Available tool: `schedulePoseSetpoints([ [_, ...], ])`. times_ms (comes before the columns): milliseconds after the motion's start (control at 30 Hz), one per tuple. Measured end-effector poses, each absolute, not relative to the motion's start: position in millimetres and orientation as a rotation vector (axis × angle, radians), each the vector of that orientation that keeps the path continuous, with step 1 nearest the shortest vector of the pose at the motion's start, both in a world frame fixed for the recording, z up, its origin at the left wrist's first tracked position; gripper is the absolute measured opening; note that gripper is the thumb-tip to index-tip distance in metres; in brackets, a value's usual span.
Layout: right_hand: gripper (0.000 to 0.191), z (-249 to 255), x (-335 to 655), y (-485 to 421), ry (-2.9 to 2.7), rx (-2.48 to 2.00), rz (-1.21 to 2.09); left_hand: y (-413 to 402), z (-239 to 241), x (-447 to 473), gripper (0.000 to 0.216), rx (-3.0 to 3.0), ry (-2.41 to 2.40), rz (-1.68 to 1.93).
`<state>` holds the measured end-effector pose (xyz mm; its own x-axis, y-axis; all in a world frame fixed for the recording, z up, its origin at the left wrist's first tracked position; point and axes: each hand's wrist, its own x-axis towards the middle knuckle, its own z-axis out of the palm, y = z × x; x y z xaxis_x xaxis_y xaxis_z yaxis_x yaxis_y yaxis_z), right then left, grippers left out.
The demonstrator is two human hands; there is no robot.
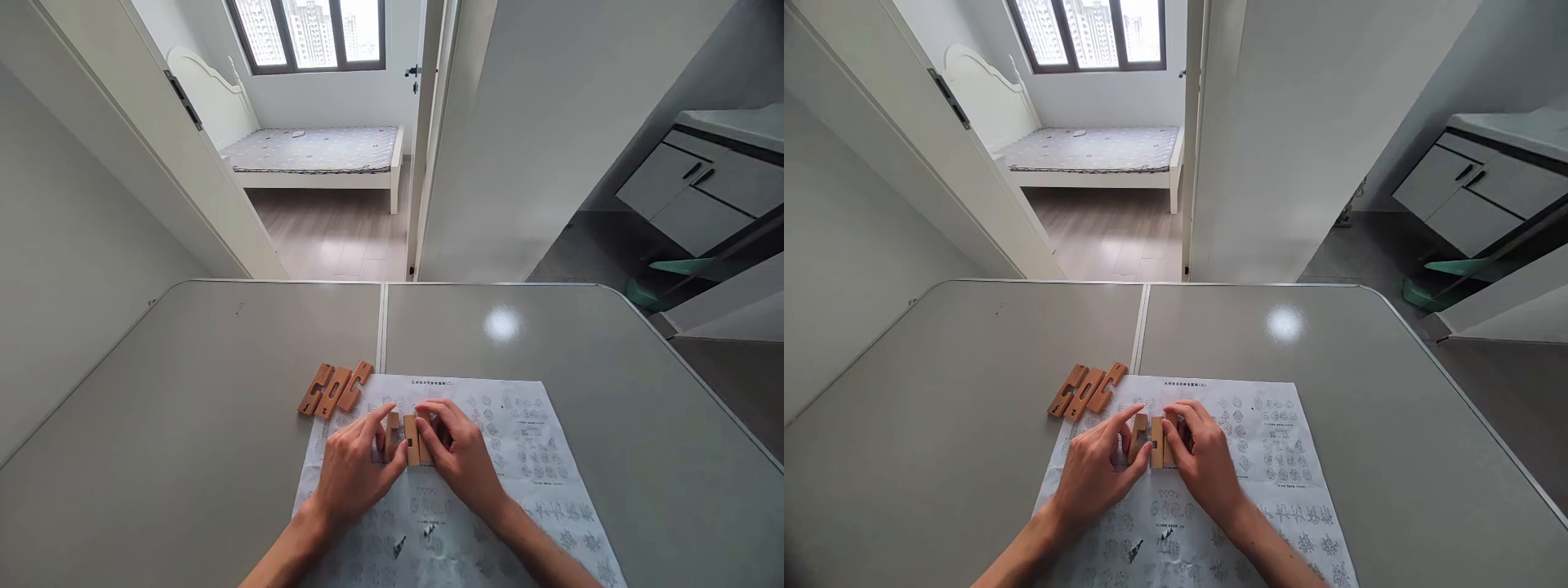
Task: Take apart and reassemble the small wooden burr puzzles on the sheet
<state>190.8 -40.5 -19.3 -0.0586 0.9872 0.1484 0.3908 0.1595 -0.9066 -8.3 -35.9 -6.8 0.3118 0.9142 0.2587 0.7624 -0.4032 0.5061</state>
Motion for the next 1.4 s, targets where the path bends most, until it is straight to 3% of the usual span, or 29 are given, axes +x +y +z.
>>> schedulePoseSetpoints([
  [533, 0.022, -9, 193, -41, -1.630, -1.128, 1.122, -33, 4, -10, 0.071, 2.424, 1.276, 0.745],
  [967, 0.021, -8, 192, -43, -1.462, -1.256, 1.174, -30, 2, -9, 0.051, 2.507, 1.415, 0.805],
  [1233, 0.018, -11, 192, -42, -1.494, -1.284, 1.124, -21, 3, -19, 0.060, 2.416, 1.657, 0.990],
  [1400, 0.014, -9, 192, -42, -1.498, -1.269, 1.132, -23, 8, -20, 0.051, 2.438, 1.584, 1.055],
])
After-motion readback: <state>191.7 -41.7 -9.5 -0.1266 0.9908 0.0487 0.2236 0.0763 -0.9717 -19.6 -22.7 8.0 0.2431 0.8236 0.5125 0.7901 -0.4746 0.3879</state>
